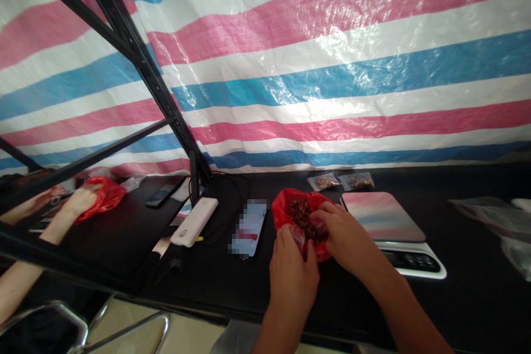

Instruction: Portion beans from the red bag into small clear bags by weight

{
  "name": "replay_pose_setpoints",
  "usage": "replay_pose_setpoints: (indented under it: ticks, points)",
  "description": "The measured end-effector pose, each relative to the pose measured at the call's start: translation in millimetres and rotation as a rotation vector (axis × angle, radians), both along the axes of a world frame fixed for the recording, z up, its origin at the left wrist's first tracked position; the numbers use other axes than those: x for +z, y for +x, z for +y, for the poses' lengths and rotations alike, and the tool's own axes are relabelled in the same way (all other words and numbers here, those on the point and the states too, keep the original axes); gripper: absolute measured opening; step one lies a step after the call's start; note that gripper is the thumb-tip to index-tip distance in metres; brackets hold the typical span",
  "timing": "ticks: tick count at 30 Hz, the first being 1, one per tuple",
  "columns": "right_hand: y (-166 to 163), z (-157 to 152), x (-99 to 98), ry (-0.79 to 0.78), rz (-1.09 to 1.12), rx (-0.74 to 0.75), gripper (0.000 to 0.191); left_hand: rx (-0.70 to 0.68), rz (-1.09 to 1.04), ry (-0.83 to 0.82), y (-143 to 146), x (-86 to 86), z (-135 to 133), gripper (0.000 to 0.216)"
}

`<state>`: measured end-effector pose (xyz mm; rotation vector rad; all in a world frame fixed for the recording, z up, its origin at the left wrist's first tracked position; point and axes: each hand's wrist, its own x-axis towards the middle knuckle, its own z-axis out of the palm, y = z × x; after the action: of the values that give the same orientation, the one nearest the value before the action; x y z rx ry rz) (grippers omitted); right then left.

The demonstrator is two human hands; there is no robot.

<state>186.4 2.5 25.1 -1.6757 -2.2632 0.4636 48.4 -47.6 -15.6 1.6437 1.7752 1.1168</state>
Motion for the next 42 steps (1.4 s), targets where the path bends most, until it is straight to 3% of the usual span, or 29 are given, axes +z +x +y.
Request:
replay_pose_setpoints:
  ticks: [4,10,19,21,24,26,31,36,42]
  points:
    - [4.1,3.8,-7.2,-0.046,0.096,0.023,0.057,-0.043,-0.212,0.05,-2.6,-8.6,9.5,0.022]
    - [1.6,5.7,-9.1,-0.031,0.066,-0.096,0.049,-0.026,-0.492,0.005,-7.0,-5.1,20.6,0.022]
    - [7.9,0.7,1.2,0.238,-0.149,-0.345,0.047,0.086,-0.591,0.086,-3.3,-6.6,23.9,0.023]
    - [4.4,2.0,0.8,0.333,-0.077,-0.33,0.047,0.093,-0.606,0.087,-1.6,-6.6,24.1,0.025]
    - [-4.5,5.7,-3.1,0.404,0.13,-0.161,0.05,0.065,-0.629,0.074,0.2,-4.4,24.6,0.026]
    - [-7.3,8.1,-8.1,0.348,0.174,-0.094,0.052,0.046,-0.647,0.059,1.0,-1.6,25.3,0.025]
    - [4.1,12.2,-19.1,0.142,0.036,-0.164,0.051,0.076,-0.623,0.046,2.0,4.3,26.1,0.026]
    - [6.4,14.8,-20.1,0.057,0.1,-0.061,0.053,0.059,-0.64,0.037,2.8,3.9,27.5,0.026]
    - [1.8,16.4,-23.7,-0.023,0.174,-0.101,0.049,0.076,-0.7,0.05,0.4,2.4,33.0,0.024]
